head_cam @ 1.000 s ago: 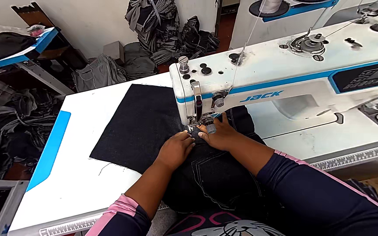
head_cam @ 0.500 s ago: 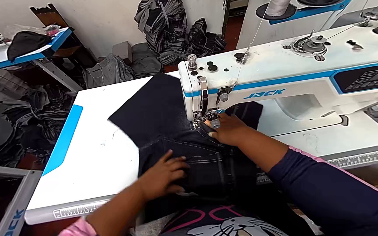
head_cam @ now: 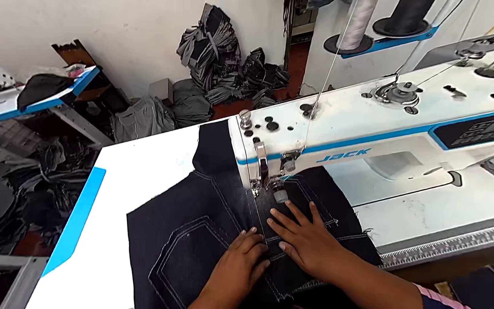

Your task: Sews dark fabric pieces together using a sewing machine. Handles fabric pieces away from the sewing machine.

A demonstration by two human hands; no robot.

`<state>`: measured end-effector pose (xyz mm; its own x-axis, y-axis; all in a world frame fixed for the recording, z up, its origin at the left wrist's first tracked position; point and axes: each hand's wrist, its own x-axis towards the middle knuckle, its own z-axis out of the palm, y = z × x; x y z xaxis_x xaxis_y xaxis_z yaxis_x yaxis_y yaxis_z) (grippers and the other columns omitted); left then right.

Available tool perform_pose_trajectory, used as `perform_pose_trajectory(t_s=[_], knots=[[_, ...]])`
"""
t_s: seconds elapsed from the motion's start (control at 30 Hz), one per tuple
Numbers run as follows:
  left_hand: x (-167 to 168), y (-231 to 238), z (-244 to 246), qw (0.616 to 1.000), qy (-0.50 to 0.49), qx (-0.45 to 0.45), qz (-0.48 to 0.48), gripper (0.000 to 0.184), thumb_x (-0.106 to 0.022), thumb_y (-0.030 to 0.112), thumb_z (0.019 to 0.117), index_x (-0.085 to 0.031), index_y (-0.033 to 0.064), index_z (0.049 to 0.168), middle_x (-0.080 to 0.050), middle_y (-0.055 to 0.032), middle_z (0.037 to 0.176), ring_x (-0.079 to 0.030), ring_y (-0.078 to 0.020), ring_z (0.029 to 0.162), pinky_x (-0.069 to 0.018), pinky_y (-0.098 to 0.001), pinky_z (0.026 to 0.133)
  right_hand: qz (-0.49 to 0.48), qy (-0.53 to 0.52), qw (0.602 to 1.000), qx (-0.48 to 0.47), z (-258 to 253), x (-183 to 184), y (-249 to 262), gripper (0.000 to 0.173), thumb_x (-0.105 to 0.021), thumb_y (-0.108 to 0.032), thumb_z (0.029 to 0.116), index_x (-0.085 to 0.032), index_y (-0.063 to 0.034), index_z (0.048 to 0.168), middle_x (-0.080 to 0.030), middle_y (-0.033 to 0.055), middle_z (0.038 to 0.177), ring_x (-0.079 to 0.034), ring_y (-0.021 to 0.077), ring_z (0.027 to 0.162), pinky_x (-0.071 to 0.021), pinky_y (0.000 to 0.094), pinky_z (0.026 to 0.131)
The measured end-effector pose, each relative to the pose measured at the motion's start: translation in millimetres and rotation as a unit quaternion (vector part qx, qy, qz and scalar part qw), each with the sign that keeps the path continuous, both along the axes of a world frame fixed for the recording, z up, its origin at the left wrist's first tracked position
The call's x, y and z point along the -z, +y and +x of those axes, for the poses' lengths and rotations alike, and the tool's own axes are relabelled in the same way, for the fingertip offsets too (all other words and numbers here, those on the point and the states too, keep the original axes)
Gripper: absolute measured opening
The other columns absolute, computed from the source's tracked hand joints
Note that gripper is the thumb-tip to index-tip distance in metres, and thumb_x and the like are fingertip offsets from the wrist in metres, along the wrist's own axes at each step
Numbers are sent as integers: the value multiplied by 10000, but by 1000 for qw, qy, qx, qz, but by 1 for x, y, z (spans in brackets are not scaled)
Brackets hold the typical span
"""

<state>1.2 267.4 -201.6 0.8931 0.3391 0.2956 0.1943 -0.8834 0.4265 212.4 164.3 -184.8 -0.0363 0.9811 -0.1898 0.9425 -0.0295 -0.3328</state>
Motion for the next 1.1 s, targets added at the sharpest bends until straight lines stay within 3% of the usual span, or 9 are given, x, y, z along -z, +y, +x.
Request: perform_pose_trajectory(t_s=[0.13, 0.27, 0.5, 0.6, 0.73, 0.87, 0.97, 1.03, 1.1], knots=[[-6, 15, 5, 1000, 22, 9, -8, 348, -698, 298, 941, -745, 7, 1127, -715, -167, 1249, -625, -385, 1278, -487, -522, 1087, 58, -10, 998, 1, 3, 8, 11, 538, -320, -402, 1086, -400, -225, 1588, -306, 7, 1685, -170, 445, 1560, -101, 862, 1066], [-10, 37, 15, 999, 36, 21, -24, 350, -709, 283, 939, -744, -14, 1121, -707, -192, 1257, -614, -403, 1287, -462, -522, 1111, -4, 14, 1000, 6, 12, -3, 32, 547, -308, -388, 1103, -315, -224, 1624, -232, 15, 1711, -51, 416, 1584, -17, 830, 1107], [-8, 69, 31, 1000, 27, 8, -2, 359, -708, 302, 929, -755, -13, 1095, -710, -183, 1258, -626, -379, 1277, -460, -490, 1122, -59, 32, 998, 3, 27, -29, 65, 523, -276, -355, 1123, -382, -138, 1586, -268, 70, 1695, -61, 411, 1584, 19, 793, 1140], [-1, 85, 38, 999, 1, 3, 36, 382, -680, 350, 918, -761, 5, 1061, -732, -164, 1204, -677, -341, 1205, -506, -468, 1071, -65, 44, 997, 13, 31, -38, 76, 496, -312, -332, 1121, -453, -95, 1533, -397, 138, 1619, -142, 417, 1569, -15, 770, 1161], [-2, 101, 46, 998, 13, -15, 51, 413, -659, 381, 923, -761, 7, 1065, -755, -152, 1101, -724, -326, 1080, -547, -465, 1000, -58, 67, 996, 27, 36, -48, 86, 454, -370, -294, 1112, -592, 28, 1342, -549, 223, 1453, -300, 440, 1500, -121, 731, 1165], [-9, 102, 51, 997, 49, -42, 49, 401, -649, 354, 947, -758, -1, 1099, -751, -182, 1114, -705, -357, 1132, -505, -483, 1062, -34, 59, 997, 42, 37, -44, 92, 455, -377, -290, 1104, -625, 60, 1255, -594, 251, 1377, -406, 439, 1433, -203, 689, 1159], [-23, 69, 51, 981, 139, -117, 65, 465, -611, 361, 996, -701, 1, 1275, -660, -203, 1354, -532, -425, 1374, -334, -611, 1181, 12, 42, 997, 60, 32, -39, 85, 415, -416, -263, 1089, -621, 30, 1301, -570, 226, 1426, -396, 417, 1448, -209, 655, 1175], [-33, 38, 47, 957, 240, -159, 33, 807, -593, 585, 946, -493, 15, 1508, -416, -201, 1602, -293, -479, 1513, -174, -753, 1163, 165, 36, 983, 72, 30, -15, 66, 381, -480, -258, 1056, -667, -14, 1282, -617, 177, 1409, -462, 415, 1421, -252, 695, 1156], [-34, 23, 43, 933, 311, -183, 2, 1066, -519, 789, 860, -279, 91, 1628, -199, -154, 1705, -124, -484, 1558, -99, -815, 1121, 344, 19, 935, 86, 28, 20, 48, 391, -494, -301, 1022, -725, -63, 1229, -678, 137, 1339, -575, 412, 1325, -352, 730, 1090]])
